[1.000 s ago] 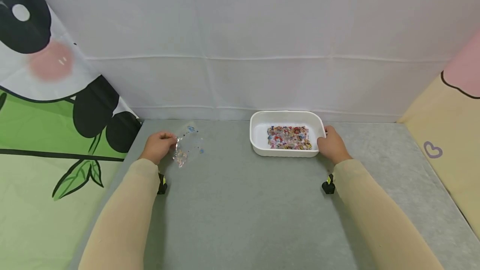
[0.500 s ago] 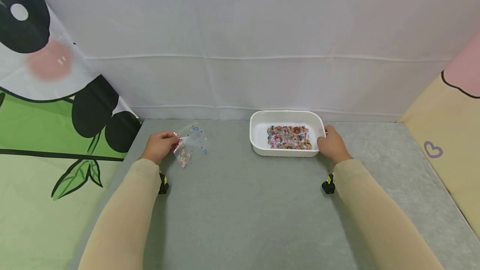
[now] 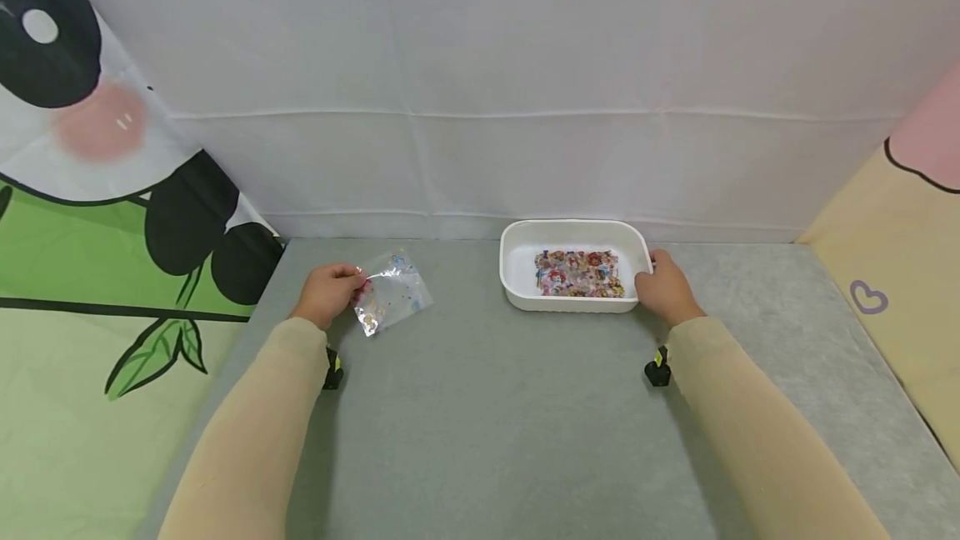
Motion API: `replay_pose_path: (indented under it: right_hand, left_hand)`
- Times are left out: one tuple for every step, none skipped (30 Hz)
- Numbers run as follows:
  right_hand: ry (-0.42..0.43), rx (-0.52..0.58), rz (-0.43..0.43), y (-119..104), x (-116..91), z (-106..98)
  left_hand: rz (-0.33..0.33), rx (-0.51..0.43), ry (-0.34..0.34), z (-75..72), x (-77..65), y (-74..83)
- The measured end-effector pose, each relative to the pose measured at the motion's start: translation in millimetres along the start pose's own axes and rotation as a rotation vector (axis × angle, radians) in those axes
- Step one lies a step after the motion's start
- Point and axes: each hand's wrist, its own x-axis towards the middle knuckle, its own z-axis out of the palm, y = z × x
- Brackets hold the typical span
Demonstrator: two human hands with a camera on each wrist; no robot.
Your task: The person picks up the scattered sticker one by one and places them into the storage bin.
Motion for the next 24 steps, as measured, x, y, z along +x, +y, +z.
replay_pose_path:
  right_hand:
    - [0.000,0.000,-0.001,0,0,0]
    - [-0.001,0.003,-0.001,0,0,0]
    - [-0.002,0.006,0.000,1,1,0]
    - [-0.003,0.008,0.000,1,1,0]
    - [-0.002,0.009,0.000,1,1,0]
    - [-0.001,0.010,0.000,1,1,1]
    - [-0.001,0.014,0.003,1,1,1]
    - [0.001,0.016,0.004,2,1,1]
    - [0.000,0.017,0.007,2,1,2]
    - [0.001,0.018,0.009,1,1,2]
    - [0.002,0.020,0.011,1,1,2]
    - [0.003,0.021,0.013,1,1,2]
    - [0.004,0.022,0.014,1,0,2]
    - [0.005,0.021,0.014,1,0,2]
    - [0.004,0.021,0.016,1,0,2]
    - [0.007,0.019,0.014,1,0,2]
    - [0.008,0.016,0.013,1,0,2]
    - [0.010,0.011,0.011,1,0,1]
    - [0.013,0.007,0.008,1,0,1]
    - [0.014,0.005,0.006,1,-1,1]
    - [0.014,0.003,0.005,1,-1,1]
    - [0.015,0.004,0.005,1,-1,1]
    - [0.016,0.005,0.005,0,-2,1]
    - [0.016,0.007,0.005,0,-2,1]
  left_hand:
    - [-0.002,-0.004,0.001,0.9,-0.1,0.2]
    - [-0.002,-0.007,0.000,1.8,-0.6,0.9]
    - [-0.005,-0.004,0.004,2.8,-0.8,1.6]
    - [-0.004,0.000,0.005,3.9,-1.2,2.6]
    - [-0.003,0.003,0.007,5.2,-1.6,3.8]
    - [0.000,0.003,0.005,6.4,-1.9,4.9]
    - [0.006,0.003,0.003,7.9,-1.9,5.7]
    - [0.013,0.001,0.002,9.5,-2.3,7.0]
    - [0.020,-0.002,-0.001,11.4,-2.6,8.4]
    - [0.027,-0.009,-0.003,13.1,-2.5,9.6]
    - [0.034,-0.018,-0.006,15.1,-2.3,10.8]
    - [0.043,-0.028,-0.011,16.9,-1.9,11.8]
    - [0.051,-0.037,-0.013,19.1,-1.4,13.0]
    - [0.060,-0.045,-0.018,21.1,-0.9,14.7]
    - [0.064,-0.050,-0.022,23.2,-0.2,16.3]
    - [0.069,-0.052,-0.025,25.1,0.6,17.9]
    - [0.074,-0.056,-0.029,27.1,1.0,20.0]
    - [0.077,-0.059,-0.035,28.8,1.3,22.3]
    - [0.079,-0.060,-0.043,30.6,1.1,24.9]
    - [0.082,-0.061,-0.052,32.2,0.6,27.9]
    - [0.081,-0.063,-0.061,34.0,-0.3,31.2]
    - [0.086,-0.064,-0.071,35.7,-1.1,34.4]
    - [0.091,-0.066,-0.081,37.4,-2.1,37.6]
    - [0.096,-0.065,-0.090,39.1,-3.0,40.8]
